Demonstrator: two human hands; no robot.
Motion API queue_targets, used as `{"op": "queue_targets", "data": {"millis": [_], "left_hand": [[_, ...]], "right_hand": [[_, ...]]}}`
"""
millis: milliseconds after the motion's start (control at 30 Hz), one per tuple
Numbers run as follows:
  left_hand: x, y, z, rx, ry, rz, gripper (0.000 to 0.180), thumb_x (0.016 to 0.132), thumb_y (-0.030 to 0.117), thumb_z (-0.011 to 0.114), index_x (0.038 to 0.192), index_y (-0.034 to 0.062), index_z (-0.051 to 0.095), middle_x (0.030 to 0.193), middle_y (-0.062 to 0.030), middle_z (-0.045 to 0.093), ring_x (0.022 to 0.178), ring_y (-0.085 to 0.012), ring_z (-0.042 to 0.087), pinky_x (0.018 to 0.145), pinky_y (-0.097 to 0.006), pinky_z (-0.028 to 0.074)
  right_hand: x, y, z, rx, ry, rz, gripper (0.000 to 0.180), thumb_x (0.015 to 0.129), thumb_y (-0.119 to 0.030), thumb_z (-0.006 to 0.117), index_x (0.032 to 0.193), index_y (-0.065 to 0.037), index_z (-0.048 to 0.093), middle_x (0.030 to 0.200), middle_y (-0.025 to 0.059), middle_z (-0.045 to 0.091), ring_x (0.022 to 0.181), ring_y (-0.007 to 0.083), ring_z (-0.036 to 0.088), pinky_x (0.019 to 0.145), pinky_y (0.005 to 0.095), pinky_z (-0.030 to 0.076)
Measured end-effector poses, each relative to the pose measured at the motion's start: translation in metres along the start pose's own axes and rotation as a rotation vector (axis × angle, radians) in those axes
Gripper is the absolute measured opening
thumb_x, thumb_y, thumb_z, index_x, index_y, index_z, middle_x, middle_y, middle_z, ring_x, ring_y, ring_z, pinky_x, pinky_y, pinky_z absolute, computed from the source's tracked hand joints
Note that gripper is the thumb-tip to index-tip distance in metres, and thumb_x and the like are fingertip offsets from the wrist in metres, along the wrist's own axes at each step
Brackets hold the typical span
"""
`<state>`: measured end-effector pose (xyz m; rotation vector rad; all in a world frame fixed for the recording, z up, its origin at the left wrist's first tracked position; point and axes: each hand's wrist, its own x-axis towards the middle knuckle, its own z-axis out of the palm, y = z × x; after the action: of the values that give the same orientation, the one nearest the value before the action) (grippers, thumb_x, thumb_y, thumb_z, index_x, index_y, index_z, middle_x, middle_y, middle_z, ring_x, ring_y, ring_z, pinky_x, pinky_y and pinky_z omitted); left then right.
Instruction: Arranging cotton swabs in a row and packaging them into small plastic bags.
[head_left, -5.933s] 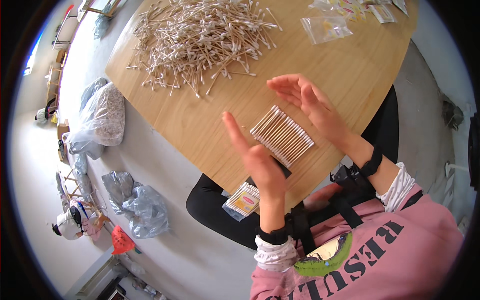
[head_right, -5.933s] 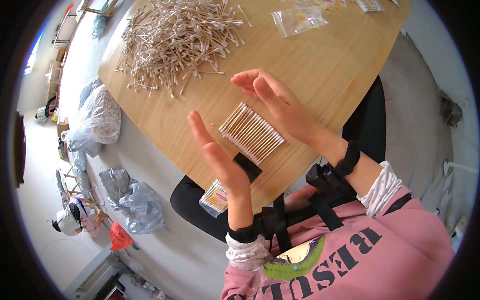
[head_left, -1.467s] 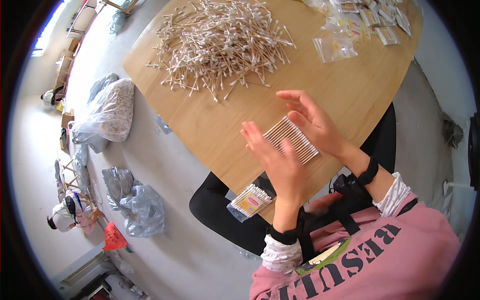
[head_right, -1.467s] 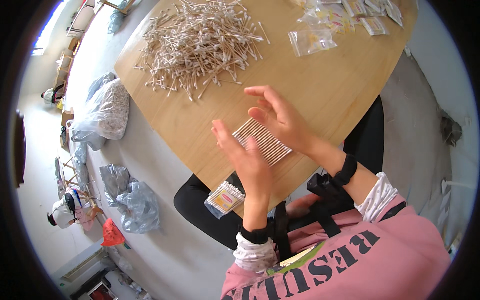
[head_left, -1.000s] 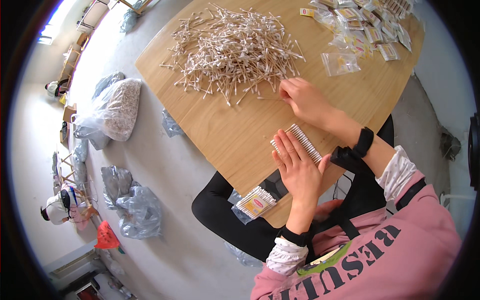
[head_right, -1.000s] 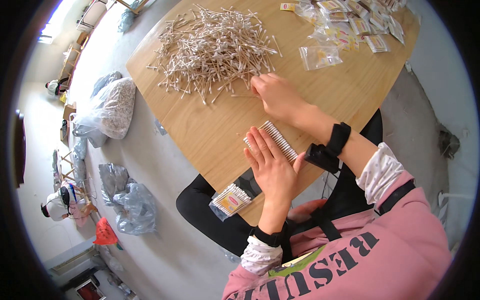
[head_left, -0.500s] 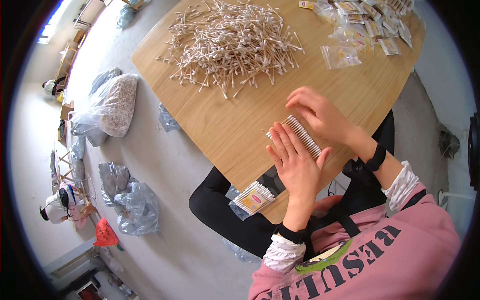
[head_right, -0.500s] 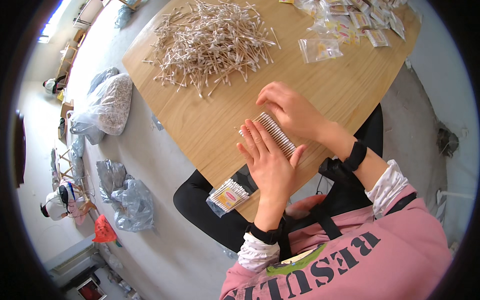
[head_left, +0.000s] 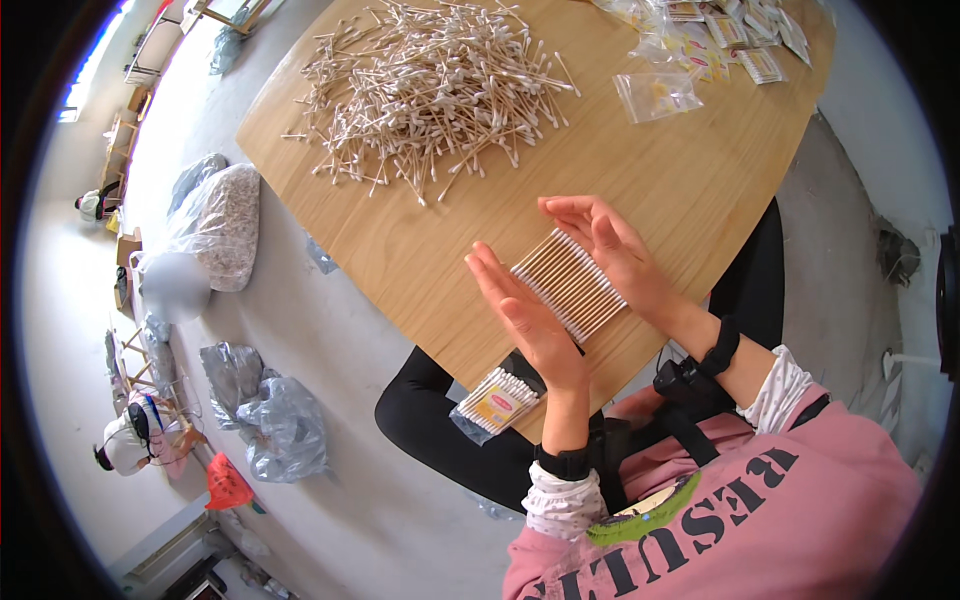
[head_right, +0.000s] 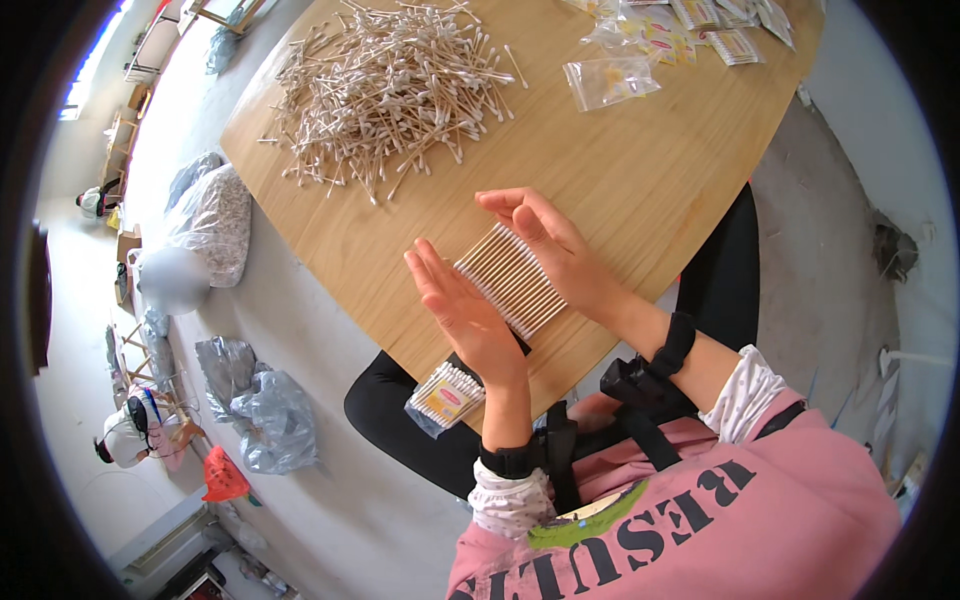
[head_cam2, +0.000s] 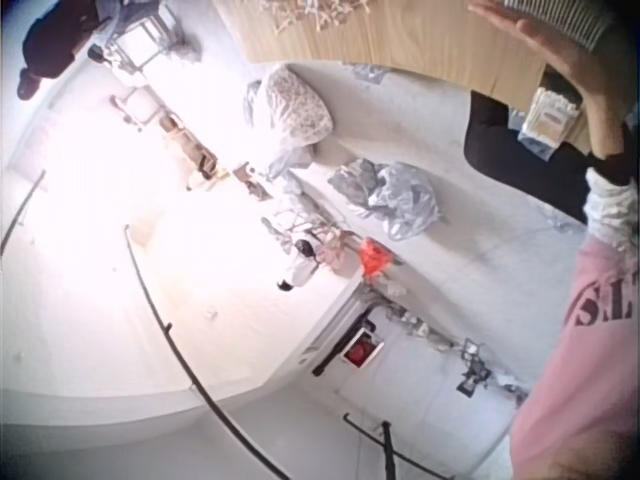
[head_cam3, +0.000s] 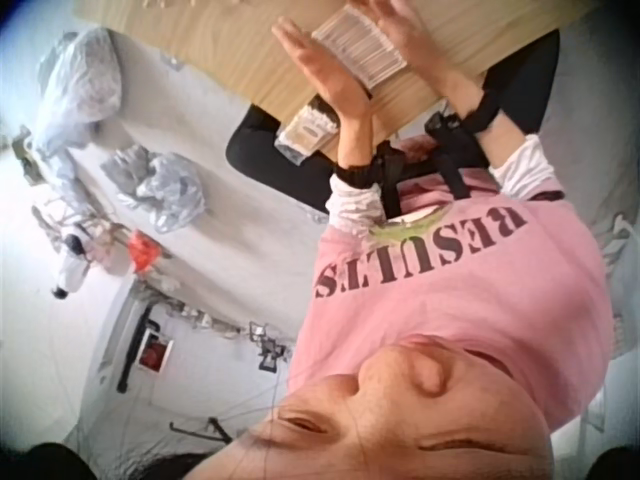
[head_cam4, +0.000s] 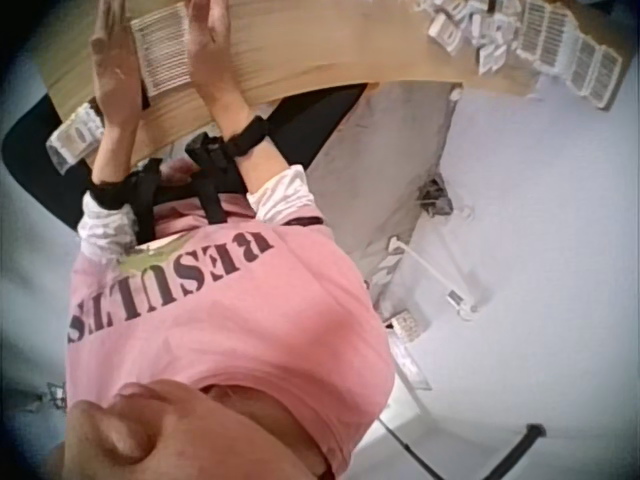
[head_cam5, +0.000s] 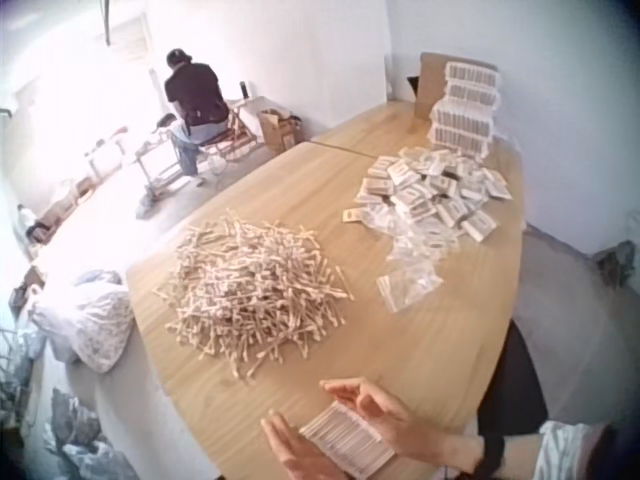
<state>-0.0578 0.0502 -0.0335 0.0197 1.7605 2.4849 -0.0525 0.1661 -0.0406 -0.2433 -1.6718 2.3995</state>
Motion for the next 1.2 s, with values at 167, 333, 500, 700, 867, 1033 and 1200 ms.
{"op": "queue_targets", "data": {"millis": [167,333,500,700,867,1033,1200], "left_hand": [[-0.008,0.012,-0.008,0.037,0.091,0.057,0.069,0.107,0.047,0.033,0.158,0.0032,0.015,0.162,-0.0208,0.02,0.153,-0.0273,0.015,0.124,-0.042,0.009],[-0.077,0.068,-0.043,0.307,-0.012,0.183,0.042,0.104,0.021,0.049,0.136,-0.0062,0.046,0.118,-0.0196,0.065,0.107,-0.029,0.064,0.097,-0.043,0.049],[-0.093,0.084,-0.143,0.605,0.593,0.282,0.052,0.099,0.022,0.06,0.139,-0.0066,0.042,0.132,-0.0197,0.056,0.125,-0.0313,0.055,0.112,-0.041,0.036],[-0.077,0.025,-0.228,1.266,0.676,-0.307,0.096,0.088,0.049,0.07,0.149,-0.0096,0.026,0.153,-0.033,0.028,0.141,-0.0451,0.033,0.115,-0.051,0.03],[-0.059,0.02,-0.205,1.528,0.778,-0.514,0.107,0.079,0.053,0.077,0.154,0.001,0.021,0.15,-0.0294,0.034,0.134,-0.0436,0.043,0.107,-0.053,0.041],[-0.044,0.015,-0.222,1.4,0.844,-0.621,0.105,0.072,0.054,0.08,0.152,0.0077,0.03,0.136,-0.0204,0.048,0.121,-0.0397,0.052,0.094,-0.052,0.048],[-0.036,0.012,-0.221,1.541,0.929,-0.583,0.099,0.067,0.051,0.082,0.146,0.0087,0.039,0.127,-0.0153,0.052,0.118,-0.0352,0.052,0.092,-0.049,0.046]], "right_hand": [[-0.004,-0.019,-0.017,-0.224,0.044,-0.048,0.069,0.103,-0.057,0.038,0.138,0.002,0.046,0.144,0.0164,0.049,0.139,0.0231,0.042,0.118,0.0385,0.031],[-0.04,-0.036,-0.049,-0.618,0.175,-0.159,0.04,0.107,-0.033,0.045,0.131,-0.002,0.054,0.136,0.0112,0.056,0.13,0.0205,0.049,0.113,0.0344,0.034],[-0.089,-0.054,-0.146,-1.232,0.406,-0.331,0.03,0.102,-0.01,0.052,0.131,-0.001,0.054,0.14,0.014,0.054,0.134,0.0284,0.048,0.114,0.0387,0.032],[-0.115,0.019,-0.301,-1.464,0.601,-0.209,0.052,0.103,-0.027,0.056,0.144,0.002,0.041,0.15,0.0204,0.042,0.141,0.0332,0.038,0.118,0.0425,0.029],[-0.106,0.055,-0.358,-1.672,0.63,-0.288,0.054,0.104,-0.03,0.054,0.142,0.007,0.042,0.144,0.0274,0.046,0.135,0.04,0.044,0.114,0.0445,0.034],[-0.106,0.038,-0.423,-1.793,0.819,-0.225,0.056,0.104,-0.034,0.053,0.139,0.009,0.045,0.141,0.0303,0.05,0.132,0.0415,0.047,0.113,0.0433,0.035],[-0.099,0.046,-0.44,-1.688,0.94,0.023,0.056,0.104,-0.037,0.051,0.133,0.011,0.05,0.138,0.0314,0.052,0.128,0.0445,0.05,0.11,0.0441,0.039]]}}
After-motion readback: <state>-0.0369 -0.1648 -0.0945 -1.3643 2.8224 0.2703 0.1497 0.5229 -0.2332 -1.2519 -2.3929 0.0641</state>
